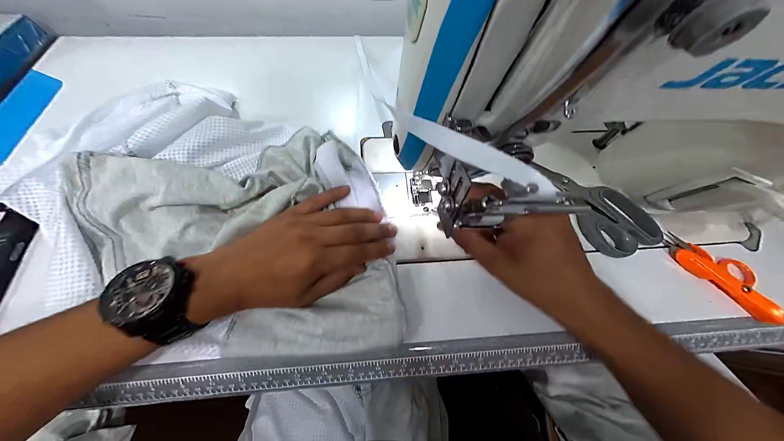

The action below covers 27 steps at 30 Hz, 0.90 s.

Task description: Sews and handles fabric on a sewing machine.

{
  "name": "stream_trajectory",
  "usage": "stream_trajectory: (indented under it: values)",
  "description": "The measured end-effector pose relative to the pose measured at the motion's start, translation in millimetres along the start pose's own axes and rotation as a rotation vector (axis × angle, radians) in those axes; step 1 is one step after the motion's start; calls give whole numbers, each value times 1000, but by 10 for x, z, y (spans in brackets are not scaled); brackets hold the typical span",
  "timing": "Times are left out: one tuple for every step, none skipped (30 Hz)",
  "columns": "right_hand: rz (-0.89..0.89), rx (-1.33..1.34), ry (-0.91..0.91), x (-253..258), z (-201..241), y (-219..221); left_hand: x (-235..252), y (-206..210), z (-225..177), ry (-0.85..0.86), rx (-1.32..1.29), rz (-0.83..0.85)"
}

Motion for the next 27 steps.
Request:
stream_trajectory:
  values:
    - [-30, 33, -44, 95, -39, -4, 92, 18, 23, 3, 11, -26]
    - [-46, 52, -81, 170, -51, 0, 180, 27, 51, 10, 22, -55]
    - [-50, 69, -107, 218, -55, 21, 253, 32, 74, 16, 22, -81]
    - [-42, 85, -118, 247, -65, 59, 309, 31, 94, 18, 21, -97]
    - [-25, 108, -110, 260, -86, 112, 345, 25, 109, 17, 17, -110]
    - [-7, 149, -89, 262, -117, 170, 364, 21, 118, 21, 9, -130]
    - [18, 193, -64, 252, -153, 222, 369, 19, 122, 26, -1, -152]
    - [40, 223, -44, 238, -175, 250, 367, 15, 124, 29, -6, -168]
    - [51, 244, -33, 225, -177, 248, 362, 8, 127, 29, -4, -177]
    - [53, 254, -26, 210, -166, 230, 355, 5, 128, 24, 4, -179]
    - [44, 261, -23, 193, -148, 217, 352, 2, 125, 18, 17, -179]
    - [27, 275, -23, 188, -129, 209, 357, -1, 125, 18, 27, -183]
    - [3, 300, -26, 192, -111, 208, 363, 0, 126, 22, 35, -181]
    - [-15, 336, -27, 204, -92, 215, 372, 5, 127, 27, 36, -180]
    - [-15, 369, -18, 218, -72, 227, 383, 12, 129, 33, 28, -184]
    - [3, 390, 2, 228, -52, 239, 393, 17, 131, 35, 20, -188]
    - [26, 393, 22, 240, -36, 253, 400, 19, 133, 34, 16, -193]
    - [41, 362, 31, 251, -31, 268, 401, 16, 132, 34, 13, -202]
    - [43, 303, 26, 256, -38, 286, 398, 12, 126, 35, 14, -210]
    - [40, 228, 15, 259, -53, 304, 396, 9, 121, 39, 16, -219]
    - [33, 157, 5, 263, -69, 317, 396, 5, 114, 43, 20, -223]
    - [25, 107, -3, 263, -80, 327, 397, 3, 107, 46, 22, -226]
    - [17, 73, -11, 265, -87, 335, 399, 2, 103, 50, 20, -225]
    - [12, 48, -15, 270, -92, 341, 403, 3, 104, 53, 17, -222]
    - [9, 35, -11, 270, -95, 351, 406, 8, 105, 51, 20, -211]
    - [4, 25, -10, 270, -99, 365, 404, 15, 105, 42, 27, -192]
    - [-2, 11, -11, 269, -101, 373, 403, 23, 110, 34, 28, -176]
Point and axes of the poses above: each hand's wrist, its own x-axis towards the middle knuckle, its own y-axis out of the palm, z = x × y, the point moved 2 cm from there along x, towards the middle knuckle, and after that the axes turned 5 degrees about z, right-handed, at the moved point
